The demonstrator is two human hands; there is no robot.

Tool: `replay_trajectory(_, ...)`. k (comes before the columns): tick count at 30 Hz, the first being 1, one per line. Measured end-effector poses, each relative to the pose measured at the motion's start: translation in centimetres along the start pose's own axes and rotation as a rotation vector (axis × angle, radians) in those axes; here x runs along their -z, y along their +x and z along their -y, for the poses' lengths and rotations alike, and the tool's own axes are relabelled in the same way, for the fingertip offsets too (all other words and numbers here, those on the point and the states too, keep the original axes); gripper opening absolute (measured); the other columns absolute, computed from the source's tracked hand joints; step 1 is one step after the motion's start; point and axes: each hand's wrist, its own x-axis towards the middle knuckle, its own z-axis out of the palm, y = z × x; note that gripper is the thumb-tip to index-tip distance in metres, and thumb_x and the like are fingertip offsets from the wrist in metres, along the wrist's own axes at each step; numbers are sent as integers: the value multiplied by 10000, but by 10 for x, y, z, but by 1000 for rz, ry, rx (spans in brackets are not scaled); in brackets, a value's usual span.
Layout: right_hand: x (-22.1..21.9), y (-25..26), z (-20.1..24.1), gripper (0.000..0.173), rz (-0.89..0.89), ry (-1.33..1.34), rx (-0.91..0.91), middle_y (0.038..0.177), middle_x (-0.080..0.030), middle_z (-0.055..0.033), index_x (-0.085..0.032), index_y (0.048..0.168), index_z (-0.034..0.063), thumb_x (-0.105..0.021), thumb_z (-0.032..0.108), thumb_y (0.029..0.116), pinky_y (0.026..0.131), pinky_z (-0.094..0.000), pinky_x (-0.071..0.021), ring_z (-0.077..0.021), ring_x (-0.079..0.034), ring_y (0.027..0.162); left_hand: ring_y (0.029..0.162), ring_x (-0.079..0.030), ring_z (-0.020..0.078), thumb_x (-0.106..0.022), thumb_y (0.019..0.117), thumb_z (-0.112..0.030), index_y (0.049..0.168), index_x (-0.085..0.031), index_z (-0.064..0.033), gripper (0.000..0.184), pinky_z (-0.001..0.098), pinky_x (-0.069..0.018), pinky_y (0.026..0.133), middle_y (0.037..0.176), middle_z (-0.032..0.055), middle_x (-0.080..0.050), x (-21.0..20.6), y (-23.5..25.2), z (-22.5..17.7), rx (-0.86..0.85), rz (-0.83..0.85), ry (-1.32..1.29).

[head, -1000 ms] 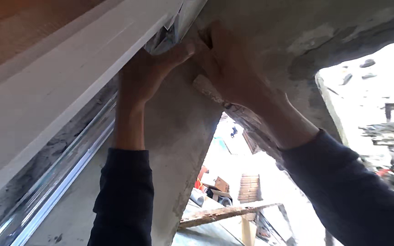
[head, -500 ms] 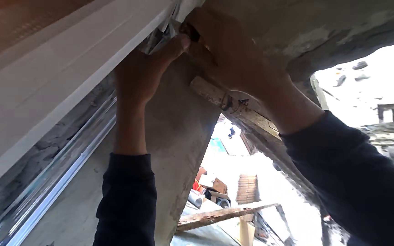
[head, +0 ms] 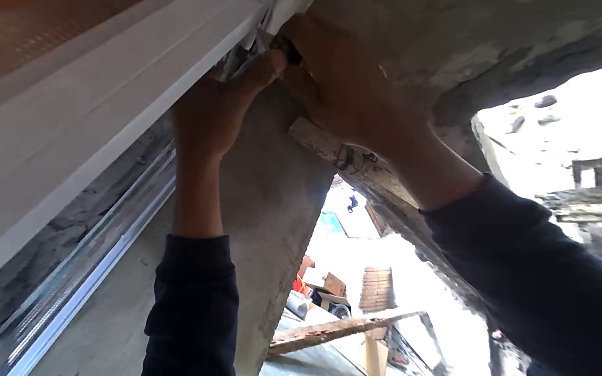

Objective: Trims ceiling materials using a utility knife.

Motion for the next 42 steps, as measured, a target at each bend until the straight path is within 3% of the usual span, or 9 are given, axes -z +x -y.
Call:
replay_trajectory(4, -4, 1, 2, 318, -51, -1, 3, 1123, -636, -140, -618, 1256, 54, -448, 254, 1076, 861, -464, -519, -287, -644, 1039, 1170, -597, -3, -861, 776, -464, 1275, -606, -42, 702, 216, -488, 1035, 1206, -19, -663, -5, 15, 18, -143, -39, -58)
replay_trajectory(8, -5, 0, 8, 325, -66, -24, -36, 1074, -625, -123, -621, 1235, 56, -421, 264, 1085, 805, -413, -530, -255, -648, 965, 1158, -612, 4, -873, 781, -415, 1242, -624, -56, 636, 227, -500, 1034, 1172, -40, -679, -6, 15, 17, -155, -37, -128)
replay_trajectory(12, -1, -3, 26, 315, -54, -68, -164, 1117, -645, -127, -624, 1241, 73, -428, 264, 1086, 819, -442, -533, -277, -658, 1018, 1156, -614, 9, -871, 789, -400, 1234, -622, -61, 612, 230, -503, 1032, 1155, -46, -682, -4, 16, 17, -176, -20, -169)
replay_trajectory(20, 1, -2, 39, 293, -24, -79, -258, 1084, -628, -102, -617, 1212, 86, -417, 264, 1094, 778, -406, -542, -243, -661, 972, 1165, -620, 17, -892, 776, -321, 1204, -637, -48, 568, 231, -496, 1053, 1144, -41, -695, -3, 17, 12, -171, -30, -237)
replay_trajectory(31, 14, 4, 91, 322, 48, -98, -573, 1143, -655, -134, -622, 1212, 79, -412, 293, 1094, 755, -499, -532, -316, -657, 1072, 1085, -623, -46, -826, 839, -205, 1116, -652, -128, 337, 183, -502, 1001, 1036, -129, -689, 7, 17, -4, -74, 68, -272)
replay_trajectory(36, 20, 6, 92, 371, 68, -88, -553, 1178, -646, -166, -624, 1231, 31, -400, 299, 1107, 789, -491, -549, -326, -651, 1103, 1085, -599, -84, -812, 861, -296, 1144, -666, -137, 355, 153, -477, 994, 1055, -140, -677, 12, 19, -7, -69, 76, -152)
replay_trajectory(38, 22, 1, 81, 336, 84, -54, -514, 1181, -625, -148, -573, 1299, 40, -426, 272, 1105, 847, -391, -547, -253, -657, 1068, 1113, -599, -76, -823, 854, -322, 1175, -658, -127, 410, 160, -478, 1020, 1086, -131, -683, 14, 21, -1, -134, 86, -166)
replay_trajectory(39, 19, 0, 69, 331, 68, -47, -459, 1171, -623, -139, -568, 1306, 50, -422, 268, 1103, 858, -394, -554, -250, -662, 1048, 1128, -600, -69, -818, 858, -329, 1188, -660, -120, 421, 166, -475, 1034, 1103, -121, -688, 14, 24, 2, -168, 98, -167)
replay_trajectory(42, 17, -16, 47, 294, -30, -43, -271, 1053, -633, -141, -592, 1211, 23, -420, 229, 1092, 792, -399, -552, -252, -663, 927, 1144, -575, -87, -800, 861, -396, 1222, -662, -110, 481, 162, -445, 1046, 1147, -100, -679, 13, 27, -2, -145, 88, -42)
